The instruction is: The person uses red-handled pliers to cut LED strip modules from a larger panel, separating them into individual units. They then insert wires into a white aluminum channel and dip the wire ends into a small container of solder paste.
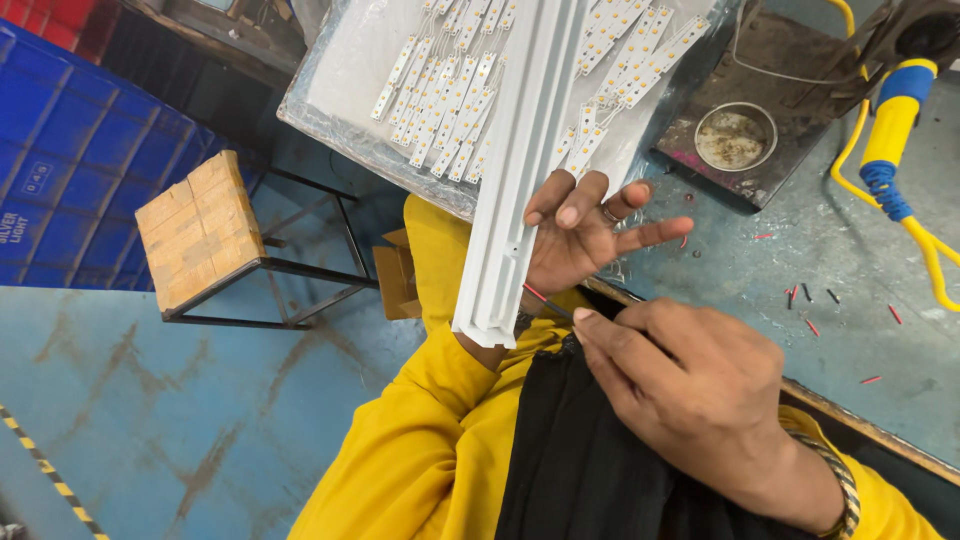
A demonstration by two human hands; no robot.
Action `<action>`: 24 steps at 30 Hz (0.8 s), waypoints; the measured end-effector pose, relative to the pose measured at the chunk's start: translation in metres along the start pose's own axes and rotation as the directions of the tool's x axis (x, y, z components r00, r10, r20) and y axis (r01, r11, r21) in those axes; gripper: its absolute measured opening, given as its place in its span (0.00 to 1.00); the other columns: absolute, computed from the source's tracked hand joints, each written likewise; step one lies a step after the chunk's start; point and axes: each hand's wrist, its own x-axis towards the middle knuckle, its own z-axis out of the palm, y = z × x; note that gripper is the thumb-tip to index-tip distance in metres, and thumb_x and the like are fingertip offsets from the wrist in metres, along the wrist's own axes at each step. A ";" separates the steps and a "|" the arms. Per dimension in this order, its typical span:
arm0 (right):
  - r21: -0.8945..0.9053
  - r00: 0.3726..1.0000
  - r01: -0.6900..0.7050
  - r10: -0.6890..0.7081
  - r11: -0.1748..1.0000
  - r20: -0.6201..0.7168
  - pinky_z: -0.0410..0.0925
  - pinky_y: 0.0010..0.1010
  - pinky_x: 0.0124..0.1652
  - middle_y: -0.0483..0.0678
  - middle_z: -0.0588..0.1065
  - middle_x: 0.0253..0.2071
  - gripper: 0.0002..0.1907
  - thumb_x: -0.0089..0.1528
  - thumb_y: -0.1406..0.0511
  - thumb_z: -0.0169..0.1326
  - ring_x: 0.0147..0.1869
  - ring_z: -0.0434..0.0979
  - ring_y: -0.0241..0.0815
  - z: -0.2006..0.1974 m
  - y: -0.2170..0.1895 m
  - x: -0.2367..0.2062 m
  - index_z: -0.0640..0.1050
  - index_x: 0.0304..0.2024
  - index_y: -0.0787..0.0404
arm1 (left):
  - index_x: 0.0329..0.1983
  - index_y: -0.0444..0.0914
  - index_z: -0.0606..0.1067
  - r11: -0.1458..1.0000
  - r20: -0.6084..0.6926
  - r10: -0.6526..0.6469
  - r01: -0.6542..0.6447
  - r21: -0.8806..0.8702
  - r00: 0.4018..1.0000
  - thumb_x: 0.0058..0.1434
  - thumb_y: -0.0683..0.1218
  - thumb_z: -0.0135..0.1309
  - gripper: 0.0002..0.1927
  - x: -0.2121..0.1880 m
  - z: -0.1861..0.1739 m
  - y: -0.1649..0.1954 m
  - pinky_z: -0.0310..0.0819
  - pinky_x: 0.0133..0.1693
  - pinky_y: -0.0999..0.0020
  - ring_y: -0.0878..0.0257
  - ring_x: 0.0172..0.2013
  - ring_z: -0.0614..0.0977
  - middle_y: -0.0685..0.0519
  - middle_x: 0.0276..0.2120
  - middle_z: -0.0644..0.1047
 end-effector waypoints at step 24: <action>-0.111 0.985 0.074 -0.056 0.991 0.160 0.68 0.38 0.31 0.47 0.70 0.29 0.07 0.54 0.66 0.63 0.30 0.75 0.46 -0.020 -0.005 0.020 0.79 0.35 0.57 | 0.30 0.47 0.71 1.000 -0.044 0.011 -0.010 0.016 0.999 0.69 0.48 0.56 0.11 0.001 -0.003 -0.028 0.42 0.77 0.36 0.56 0.69 0.70 0.56 0.37 0.77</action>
